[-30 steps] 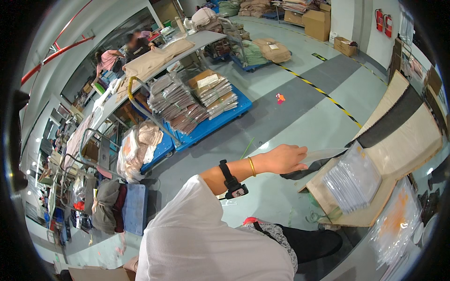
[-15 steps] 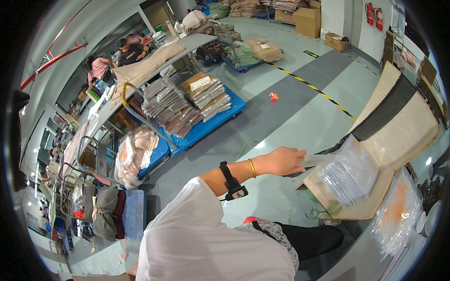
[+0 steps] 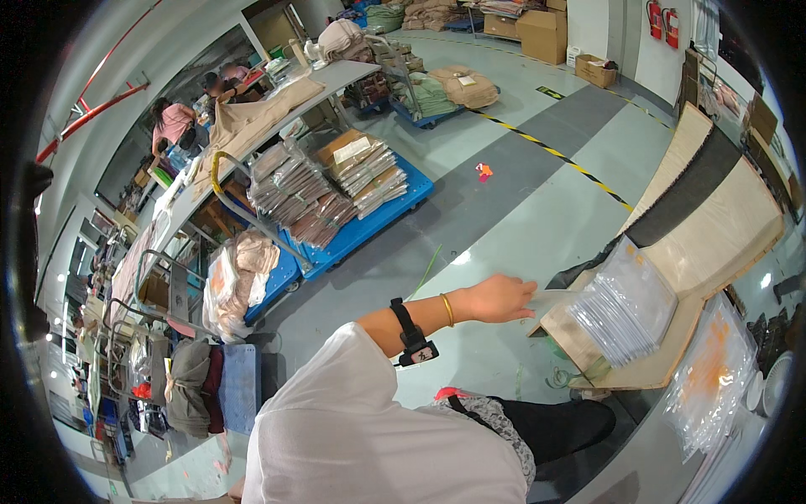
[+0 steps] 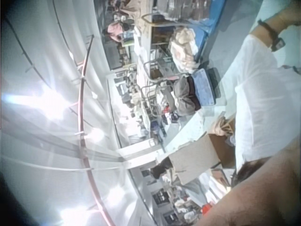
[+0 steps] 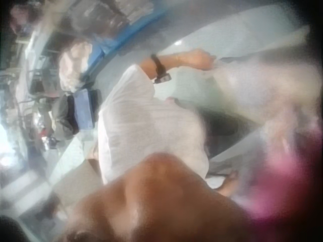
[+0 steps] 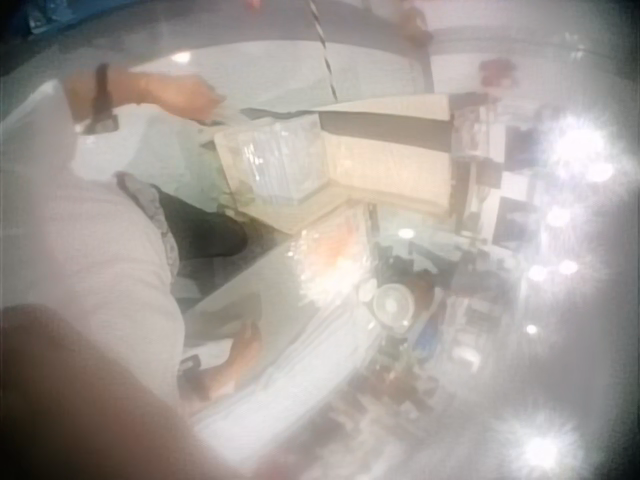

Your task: The person repeatedly folds light gray garments on a table and places each folded item into a clear plastic bag. The person then stacks the packaged items on a nearby surface. The process is repeated multiple times with consistent folding and bagging.

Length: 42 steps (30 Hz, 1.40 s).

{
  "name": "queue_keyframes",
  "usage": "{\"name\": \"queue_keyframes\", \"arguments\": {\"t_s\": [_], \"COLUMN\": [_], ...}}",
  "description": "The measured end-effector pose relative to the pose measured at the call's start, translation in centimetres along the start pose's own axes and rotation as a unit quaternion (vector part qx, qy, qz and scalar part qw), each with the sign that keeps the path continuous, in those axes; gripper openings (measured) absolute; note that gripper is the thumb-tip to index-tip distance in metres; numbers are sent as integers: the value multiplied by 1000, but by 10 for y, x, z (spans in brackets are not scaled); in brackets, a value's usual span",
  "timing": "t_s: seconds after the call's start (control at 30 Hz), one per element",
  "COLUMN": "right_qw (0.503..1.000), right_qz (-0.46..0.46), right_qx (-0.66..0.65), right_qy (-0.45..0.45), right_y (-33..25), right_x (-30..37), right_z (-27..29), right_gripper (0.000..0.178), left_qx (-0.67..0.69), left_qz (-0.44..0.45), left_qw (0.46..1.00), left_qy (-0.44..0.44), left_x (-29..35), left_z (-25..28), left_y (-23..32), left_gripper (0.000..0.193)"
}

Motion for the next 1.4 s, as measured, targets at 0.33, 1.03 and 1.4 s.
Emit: {"name": "queue_keyframes", "arguments": {"t_s": [0.33,1.03,1.4], "right_qw": [999,969,894], "right_qz": [30,210,119], "right_qx": [35,127,430], "right_qy": [-11,-15,51], "right_y": [-8,-35,-101], "right_x": [-18,-129,-123], "right_z": [-11,-95,-97], "right_gripper": [44,57,77], "left_qx": [-1,75,195], "left_qz": [-18,34,324], "left_qw": [999,991,865], "left_qy": [-30,-101,-331], "left_x": [5,57,272], "left_z": [-34,-192,-330], "left_y": [7,1,-25], "left_gripper": [53,55,64]}}
Point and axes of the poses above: each hand's wrist, its own x-axis away from the middle knuckle, its own z-axis out of the back of the hand, y = z × x, the point moved 8 cm from there along -x, towards the middle knuckle, and after that the axes turned 12 degrees about -x, right-handed, at the moved point
